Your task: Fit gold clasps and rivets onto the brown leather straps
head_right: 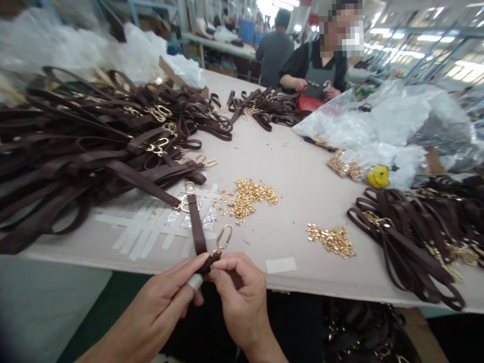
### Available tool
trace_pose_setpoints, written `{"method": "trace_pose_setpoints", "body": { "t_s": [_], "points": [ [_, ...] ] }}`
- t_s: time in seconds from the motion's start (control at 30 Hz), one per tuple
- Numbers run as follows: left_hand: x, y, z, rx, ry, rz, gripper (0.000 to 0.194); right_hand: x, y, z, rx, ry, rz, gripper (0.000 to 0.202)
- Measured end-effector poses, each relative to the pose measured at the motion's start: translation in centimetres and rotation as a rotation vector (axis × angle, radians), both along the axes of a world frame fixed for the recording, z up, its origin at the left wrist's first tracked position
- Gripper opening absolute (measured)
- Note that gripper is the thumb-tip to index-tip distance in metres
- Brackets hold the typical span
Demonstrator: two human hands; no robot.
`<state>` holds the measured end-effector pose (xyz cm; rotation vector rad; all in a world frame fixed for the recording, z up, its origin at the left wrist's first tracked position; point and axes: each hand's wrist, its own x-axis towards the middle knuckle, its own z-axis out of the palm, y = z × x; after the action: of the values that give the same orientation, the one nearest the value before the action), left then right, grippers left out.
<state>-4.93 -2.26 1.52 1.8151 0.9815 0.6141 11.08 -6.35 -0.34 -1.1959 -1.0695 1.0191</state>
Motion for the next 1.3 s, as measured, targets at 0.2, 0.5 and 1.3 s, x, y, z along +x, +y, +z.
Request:
{"method": "trace_pose_setpoints", "body": {
  "t_s": [0.2, 0.5, 1.3],
  "points": [
    [0.2, 0.4, -0.6, 0.303, 0.019, -0.102, 0.054, 0.1, -0.5, -0.3, -0.025, 0.170, -0.011, 0.006],
    [1.7, 0.2, -0.7, 0.365, 0.034, -0.141, 0.057, 0.6, -1.4, -0.6, -0.036, 0.195, -0.087, 0.011],
    [5.1, 0.9, 0.7, -0.572, -0.136, 0.019, 0.033, 21.0, -0.4, -0.6, 0.083, -1.450, -0.114, 0.026]
  ]
}}
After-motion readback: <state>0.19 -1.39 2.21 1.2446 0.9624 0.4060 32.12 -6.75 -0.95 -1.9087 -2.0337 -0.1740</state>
